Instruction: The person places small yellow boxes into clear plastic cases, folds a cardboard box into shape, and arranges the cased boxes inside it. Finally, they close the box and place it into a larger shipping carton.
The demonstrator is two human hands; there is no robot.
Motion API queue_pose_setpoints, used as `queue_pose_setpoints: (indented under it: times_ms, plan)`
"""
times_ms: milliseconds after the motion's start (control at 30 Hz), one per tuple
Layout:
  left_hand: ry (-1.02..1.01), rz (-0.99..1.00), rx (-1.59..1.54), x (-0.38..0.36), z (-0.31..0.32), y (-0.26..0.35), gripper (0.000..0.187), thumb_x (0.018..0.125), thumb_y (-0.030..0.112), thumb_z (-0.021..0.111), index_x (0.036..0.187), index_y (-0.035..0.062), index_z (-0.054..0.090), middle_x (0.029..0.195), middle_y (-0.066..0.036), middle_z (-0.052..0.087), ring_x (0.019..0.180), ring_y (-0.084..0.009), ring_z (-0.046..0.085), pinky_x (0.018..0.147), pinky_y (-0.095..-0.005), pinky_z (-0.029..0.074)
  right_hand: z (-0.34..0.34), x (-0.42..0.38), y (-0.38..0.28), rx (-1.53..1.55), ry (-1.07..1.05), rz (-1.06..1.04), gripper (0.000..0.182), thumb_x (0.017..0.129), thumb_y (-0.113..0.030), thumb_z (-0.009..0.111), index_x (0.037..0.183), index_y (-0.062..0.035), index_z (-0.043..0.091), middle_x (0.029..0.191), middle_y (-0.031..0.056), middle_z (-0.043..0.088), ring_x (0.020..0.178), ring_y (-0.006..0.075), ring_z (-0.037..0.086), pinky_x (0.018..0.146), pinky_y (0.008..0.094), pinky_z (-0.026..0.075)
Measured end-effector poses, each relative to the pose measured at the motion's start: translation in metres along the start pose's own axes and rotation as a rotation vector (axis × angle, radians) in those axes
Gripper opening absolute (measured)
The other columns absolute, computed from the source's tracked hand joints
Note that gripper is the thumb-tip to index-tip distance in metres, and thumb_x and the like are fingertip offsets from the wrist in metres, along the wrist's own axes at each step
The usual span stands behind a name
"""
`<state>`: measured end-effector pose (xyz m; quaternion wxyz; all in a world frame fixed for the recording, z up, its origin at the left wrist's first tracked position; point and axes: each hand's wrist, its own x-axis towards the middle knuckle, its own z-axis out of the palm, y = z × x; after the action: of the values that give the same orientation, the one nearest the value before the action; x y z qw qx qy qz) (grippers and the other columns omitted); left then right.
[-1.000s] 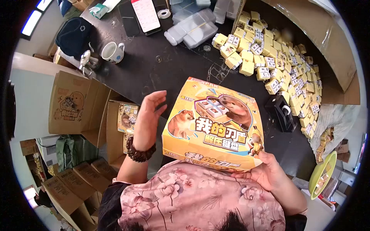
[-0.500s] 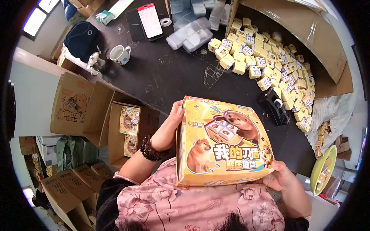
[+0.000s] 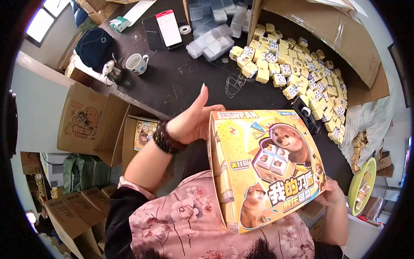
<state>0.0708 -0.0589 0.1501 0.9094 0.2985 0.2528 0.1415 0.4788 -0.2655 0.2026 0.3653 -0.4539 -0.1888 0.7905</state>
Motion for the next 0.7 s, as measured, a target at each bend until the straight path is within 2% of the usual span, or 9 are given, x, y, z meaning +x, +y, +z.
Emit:
queue_pose_setpoints:
  times_ms: [67, 133, 267, 367, 400, 467, 500, 567, 700]
  plan:
    - [0.035, -0.132, -0.066, 0.01, -0.021, 0.005, 0.078, 0.089, 0.075, 0.041, 0.121, 0.0053, 0.055, 0.115, -0.005, 0.065, 0.1, -0.0135, 0.066, 0.09, -0.032, 0.053, 0.017, 0.025, -0.018, -0.138, -0.05, 0.011, 0.092, 0.075, -0.04, 0.076, 0.142, 0.0067, 0.035, 0.135, 0.0205, 0.055, 0.12, 0.029, 0.059, 0.1, 0.042, 0.05]
    - [-0.184, -0.178, -0.122, 0.014, -0.033, 0.004, 0.078, 0.092, 0.067, 0.047, 0.134, 0.0017, 0.048, 0.13, -0.012, 0.061, 0.114, -0.0159, 0.063, 0.097, -0.0348, 0.052, 0.018, 0.053, -0.036, -0.229, -0.105, 0.077, 0.091, 0.076, -0.042, 0.075, 0.142, 0.0057, 0.035, 0.133, 0.0201, 0.056, 0.116, 0.0291, 0.061, 0.095, 0.043, 0.053]
    - [-0.159, -0.249, -0.265, -0.02, -0.046, 0.003, 0.055, 0.098, 0.031, 0.057, 0.14, 0.0002, 0.043, 0.133, -0.017, 0.058, 0.114, -0.0229, 0.063, 0.1, -0.039, 0.051, 0.049, 0.126, -0.063, -0.418, -0.227, 0.04, 0.076, 0.092, -0.067, 0.044, 0.132, -0.0023, 0.049, 0.114, 0.015, 0.066, 0.09, 0.0234, 0.067, 0.067, 0.0369, 0.056]
    - [-0.018, 0.059, -0.461, -0.067, -0.06, -0.028, 0.052, 0.096, 0.022, 0.056, 0.14, -0.0011, 0.042, 0.133, -0.02, 0.057, 0.115, -0.0289, 0.063, 0.101, -0.042, 0.05, 0.103, 0.183, -0.055, -0.365, -0.135, -0.113, 0.071, 0.098, -0.066, 0.033, 0.142, -0.0115, 0.041, 0.115, 0.0064, 0.062, 0.091, 0.0155, 0.061, 0.076, 0.0304, 0.049]
    - [0.037, 0.147, -0.507, -0.086, -0.063, -0.042, 0.052, 0.095, 0.021, 0.057, 0.139, -0.0015, 0.042, 0.133, -0.021, 0.057, 0.118, -0.031, 0.061, 0.102, -0.0445, 0.049, 0.109, 0.204, -0.05, -0.39, -0.216, -0.147, 0.071, 0.098, -0.063, 0.037, 0.147, -0.0111, 0.036, 0.11, 0.0047, 0.061, 0.09, 0.0154, 0.059, 0.078, 0.031, 0.048]
    - [0.24, 0.369, -0.444, -0.116, -0.074, -0.076, 0.054, 0.092, 0.021, 0.059, 0.138, -0.003, 0.043, 0.132, -0.021, 0.057, 0.118, -0.0331, 0.06, 0.102, -0.0473, 0.048, 0.118, 0.252, -0.023, -0.6, -0.063, -0.201, 0.067, 0.099, -0.053, 0.049, 0.148, -0.01, 0.035, 0.112, 0.0058, 0.058, 0.1, 0.0134, 0.055, 0.086, 0.0295, 0.046]
    - [0.327, 0.416, -0.455, -0.132, -0.085, -0.093, 0.057, 0.091, 0.022, 0.06, 0.139, -0.0033, 0.041, 0.132, -0.022, 0.057, 0.119, -0.0345, 0.059, 0.103, -0.0484, 0.047, 0.114, 0.283, -0.002, -0.803, -0.089, -0.359, 0.066, 0.097, -0.047, 0.056, 0.147, -0.0078, 0.037, 0.118, 0.008, 0.055, 0.103, 0.0154, 0.053, 0.091, 0.0303, 0.045]
    - [0.531, 0.496, -0.484, -0.17, -0.126, -0.139, 0.059, 0.089, 0.024, 0.061, 0.138, -0.0036, 0.041, 0.131, -0.022, 0.057, 0.118, -0.036, 0.059, 0.104, -0.0497, 0.045, 0.121, 0.323, 0.032, -1.367, 0.034, -0.671, 0.068, 0.093, -0.045, 0.061, 0.145, -0.0066, 0.039, 0.137, 0.0175, 0.044, 0.127, 0.0313, 0.045, 0.106, 0.0399, 0.037]
    - [0.939, 0.668, -0.47, -0.263, -0.167, -0.206, 0.054, 0.085, 0.023, 0.06, 0.131, -0.0038, 0.048, 0.121, -0.021, 0.063, 0.107, -0.0349, 0.064, 0.097, -0.0469, 0.051, 0.13, 0.355, 0.075, -1.772, 0.16, -0.963, 0.058, 0.092, -0.042, 0.059, 0.14, -0.01, 0.046, 0.145, 0.0165, 0.039, 0.137, 0.0318, 0.034, 0.114, 0.0482, 0.024]
